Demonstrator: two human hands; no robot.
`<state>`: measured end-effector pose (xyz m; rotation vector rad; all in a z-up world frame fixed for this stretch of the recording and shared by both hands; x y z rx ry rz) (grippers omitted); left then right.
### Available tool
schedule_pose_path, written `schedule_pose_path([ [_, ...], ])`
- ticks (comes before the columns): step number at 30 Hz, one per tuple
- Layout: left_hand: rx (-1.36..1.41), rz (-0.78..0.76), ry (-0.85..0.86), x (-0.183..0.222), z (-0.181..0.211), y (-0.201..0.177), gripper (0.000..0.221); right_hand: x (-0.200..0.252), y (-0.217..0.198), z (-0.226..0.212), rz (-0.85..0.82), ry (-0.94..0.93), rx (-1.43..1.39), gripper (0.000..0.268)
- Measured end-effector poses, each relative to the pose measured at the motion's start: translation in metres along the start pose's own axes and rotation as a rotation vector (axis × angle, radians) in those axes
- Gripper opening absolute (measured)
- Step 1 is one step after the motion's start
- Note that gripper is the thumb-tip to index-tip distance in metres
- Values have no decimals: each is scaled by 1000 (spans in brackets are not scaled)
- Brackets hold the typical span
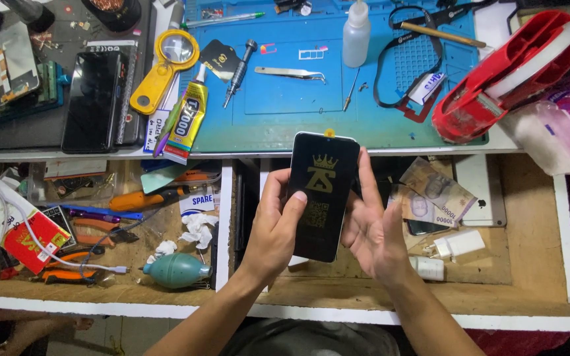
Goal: Assembling a mobile phone by carefully aligning a replacement screen assembly with the chassis and pressing it into place.
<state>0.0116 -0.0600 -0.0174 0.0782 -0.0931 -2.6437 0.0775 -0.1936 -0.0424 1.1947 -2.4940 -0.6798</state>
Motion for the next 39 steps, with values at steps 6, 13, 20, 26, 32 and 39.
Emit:
schedule_pose_path([
  [6, -61, -60, 25, 5, 6, 1, 37, 0, -1, 3, -3, -7, 11, 100],
  [13, -209, -154, 16, 11, -1, -2, 60, 1, 3, -4, -26, 48, -44, 102],
  [20, -357, -166, -83, 11, -8, 6, 71, 4, -5, -5, 1, 138, -51, 113],
  [26, -359, -133, -31, 12, -13, 5, 70, 2, 1, -5, -20, 82, -24, 109],
  [32, -352, -161, 21, 8, -1, 7, 68, -1, 1, -4, 58, 11, -26, 105],
  [39, -725, -209, -114, -9, 6, 13, 108, -3, -8, 6, 150, 33, 110, 115],
])
Point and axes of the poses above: each hand's wrist, its own x-axis away from the middle knuckle, its own y-axis out of the palm, z = x × y, the point moved 3 cm from there along -x, towards the middle knuckle, and after that the axes turned 7 degrees about y, right-handed, at the moved point
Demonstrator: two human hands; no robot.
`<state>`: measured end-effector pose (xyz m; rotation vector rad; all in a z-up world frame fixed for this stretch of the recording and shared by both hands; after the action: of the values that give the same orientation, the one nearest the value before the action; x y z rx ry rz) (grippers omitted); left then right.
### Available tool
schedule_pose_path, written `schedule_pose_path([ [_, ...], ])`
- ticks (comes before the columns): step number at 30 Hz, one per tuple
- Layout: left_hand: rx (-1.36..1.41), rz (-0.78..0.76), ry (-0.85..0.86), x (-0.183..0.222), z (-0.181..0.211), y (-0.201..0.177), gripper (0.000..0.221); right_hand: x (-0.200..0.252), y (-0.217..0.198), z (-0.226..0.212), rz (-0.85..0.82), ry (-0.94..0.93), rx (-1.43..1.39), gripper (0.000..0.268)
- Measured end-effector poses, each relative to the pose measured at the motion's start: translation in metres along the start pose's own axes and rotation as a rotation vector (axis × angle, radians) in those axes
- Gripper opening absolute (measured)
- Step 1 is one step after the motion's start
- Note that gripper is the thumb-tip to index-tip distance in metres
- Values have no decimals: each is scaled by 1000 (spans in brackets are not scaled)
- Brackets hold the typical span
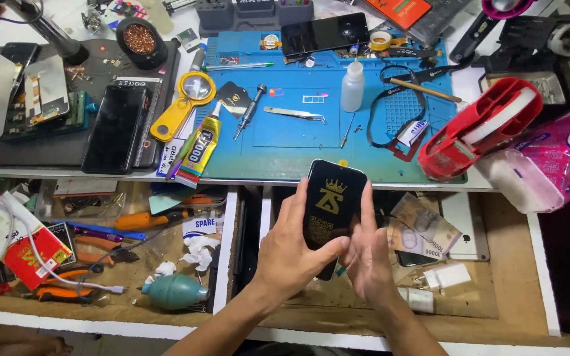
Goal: Assembling a mobile phone by carefully aligning a replacement screen assembly with the chassis and pressing it into place.
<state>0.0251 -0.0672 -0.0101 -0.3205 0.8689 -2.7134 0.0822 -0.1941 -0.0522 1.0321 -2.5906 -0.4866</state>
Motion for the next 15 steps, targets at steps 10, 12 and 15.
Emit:
schedule_pose_path([
  [10, 56, 22, 62, -11, 16, 0, 103, 4, 7, -8, -10, -63, -7, 116],
  [12, 146, 39, 39, -9, 20, -3, 98, 5, 5, -4, 2, -61, -14, 116],
  [15, 278, 114, 99, -10, 9, 5, 107, -2, 3, 8, 72, -193, -22, 93],
])
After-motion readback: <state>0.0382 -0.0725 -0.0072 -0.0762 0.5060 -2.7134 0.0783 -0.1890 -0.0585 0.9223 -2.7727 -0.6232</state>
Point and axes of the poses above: each hand's wrist, its own x-axis away from the middle knuckle, its own y-axis out of the palm, z = x × y, the point moved 3 cm from there along -x, towards the middle knuckle, and after that the axes turned 7 degrees about y, right-handed, at the moved point
